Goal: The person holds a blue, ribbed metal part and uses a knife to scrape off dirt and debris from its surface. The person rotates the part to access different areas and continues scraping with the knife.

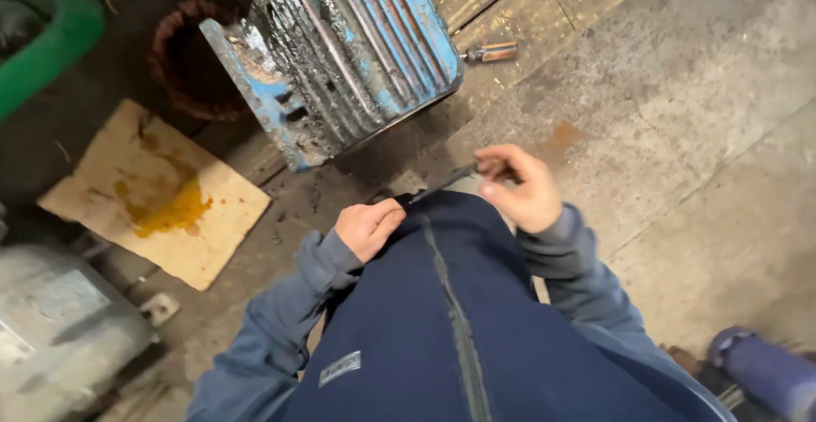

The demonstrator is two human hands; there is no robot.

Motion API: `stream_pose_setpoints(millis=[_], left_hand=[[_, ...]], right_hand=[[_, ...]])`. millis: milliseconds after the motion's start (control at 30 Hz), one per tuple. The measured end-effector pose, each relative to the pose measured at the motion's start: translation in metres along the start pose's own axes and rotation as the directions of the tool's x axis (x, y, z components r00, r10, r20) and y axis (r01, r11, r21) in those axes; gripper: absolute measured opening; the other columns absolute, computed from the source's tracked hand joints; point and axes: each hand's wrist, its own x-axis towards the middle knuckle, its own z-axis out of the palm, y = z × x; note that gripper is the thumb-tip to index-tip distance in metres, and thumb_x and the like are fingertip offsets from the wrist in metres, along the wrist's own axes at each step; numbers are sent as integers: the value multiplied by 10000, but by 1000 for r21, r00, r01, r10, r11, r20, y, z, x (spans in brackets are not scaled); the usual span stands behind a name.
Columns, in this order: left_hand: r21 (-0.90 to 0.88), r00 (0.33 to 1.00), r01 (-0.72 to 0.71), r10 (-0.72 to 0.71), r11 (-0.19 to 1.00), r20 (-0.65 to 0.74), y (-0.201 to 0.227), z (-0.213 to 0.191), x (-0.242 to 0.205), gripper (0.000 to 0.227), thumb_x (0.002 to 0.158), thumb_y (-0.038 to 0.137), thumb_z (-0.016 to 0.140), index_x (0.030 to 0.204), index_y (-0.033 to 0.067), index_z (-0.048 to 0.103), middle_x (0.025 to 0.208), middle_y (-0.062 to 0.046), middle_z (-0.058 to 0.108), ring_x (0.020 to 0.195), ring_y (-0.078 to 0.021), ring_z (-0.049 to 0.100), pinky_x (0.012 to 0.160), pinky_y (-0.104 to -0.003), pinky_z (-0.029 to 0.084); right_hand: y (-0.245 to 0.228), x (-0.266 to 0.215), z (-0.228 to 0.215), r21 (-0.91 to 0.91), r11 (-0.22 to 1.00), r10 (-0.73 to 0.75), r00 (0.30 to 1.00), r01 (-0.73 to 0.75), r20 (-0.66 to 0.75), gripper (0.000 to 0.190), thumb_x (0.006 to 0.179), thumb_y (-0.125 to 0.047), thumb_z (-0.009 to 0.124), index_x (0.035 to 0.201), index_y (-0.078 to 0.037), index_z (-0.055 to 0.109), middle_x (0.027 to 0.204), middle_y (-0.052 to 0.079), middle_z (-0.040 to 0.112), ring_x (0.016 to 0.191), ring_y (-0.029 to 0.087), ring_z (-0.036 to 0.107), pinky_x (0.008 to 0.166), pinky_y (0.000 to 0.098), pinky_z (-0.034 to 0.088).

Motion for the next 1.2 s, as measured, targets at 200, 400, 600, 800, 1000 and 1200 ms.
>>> stream_pose_setpoints(millis=[200, 400, 600, 800, 1000, 1200], left_hand=[[-126, 972, 149, -168, 981, -163, 22, 42, 20, 241, 1011, 328, 582, 1052, 122, 700, 856, -146, 712, 773, -363, 703, 654, -440, 549], [1, 833, 354, -315, 935, -454, -1, 103, -11, 282, 1016, 315, 554, 1198, 148, 691, 976, -102, 769, 904, -334, 726, 772, -420, 567], [-407, 384, 570, -669, 714, -636, 10, 156, -67, 348, 1027, 264, 528, 1330, 164, 666, 838, -59, 757, 768, -203, 727, 737, -343, 558], [-752, 176, 264, -797, 604, -578, -75, 217, -95, 351, 1071, 226, 519, 1372, 111, 659, 777, -3, 662, 661, -63, 563, 610, -247, 481], [-551, 385, 428, -696, 717, -606, -96, 243, -114, 280, 1076, 272, 566, 1150, 95, 771, 707, -2, 680, 652, -59, 610, 637, -246, 510], [-765, 248, 429, -877, 480, -411, -149, 312, -135, 286, 1028, 282, 595, 1133, 100, 788, 741, -21, 720, 623, -104, 580, 599, -283, 492]], right_hand=[[45, 56, -21, -47, 998, -19, 928, 40, 372, 350, 991, -229, 660, 1278, -27, 663, 1072, 69, 728, 1003, 141, 661, 916, 301, 543], [77, 169, -112, -747, 540, -224, 922, 388, 317, 415, 893, -259, 803, 1243, -76, 679, 1114, 115, 719, 1050, 360, 641, 920, 456, 507], [152, 202, -161, -752, 417, -195, 858, 511, 475, 442, 864, -248, 800, 1253, -88, 666, 1218, 162, 626, 1108, 398, 566, 933, 480, 500], [165, 214, -171, -812, 328, -139, 875, 483, 464, 386, 835, -290, 845, 1103, -68, 679, 1132, 174, 639, 1047, 412, 581, 880, 486, 499], [129, 204, -204, -617, 722, -267, 949, 313, 169, 262, 933, -197, 802, 1100, -37, 678, 965, 106, 666, 806, 270, 605, 742, 418, 498], [15, 235, -180, 496, 854, -181, 984, 159, -4, 231, 1083, -282, 658, 1119, -115, 502, 939, 72, 579, 701, 200, 535, 626, 353, 479]])
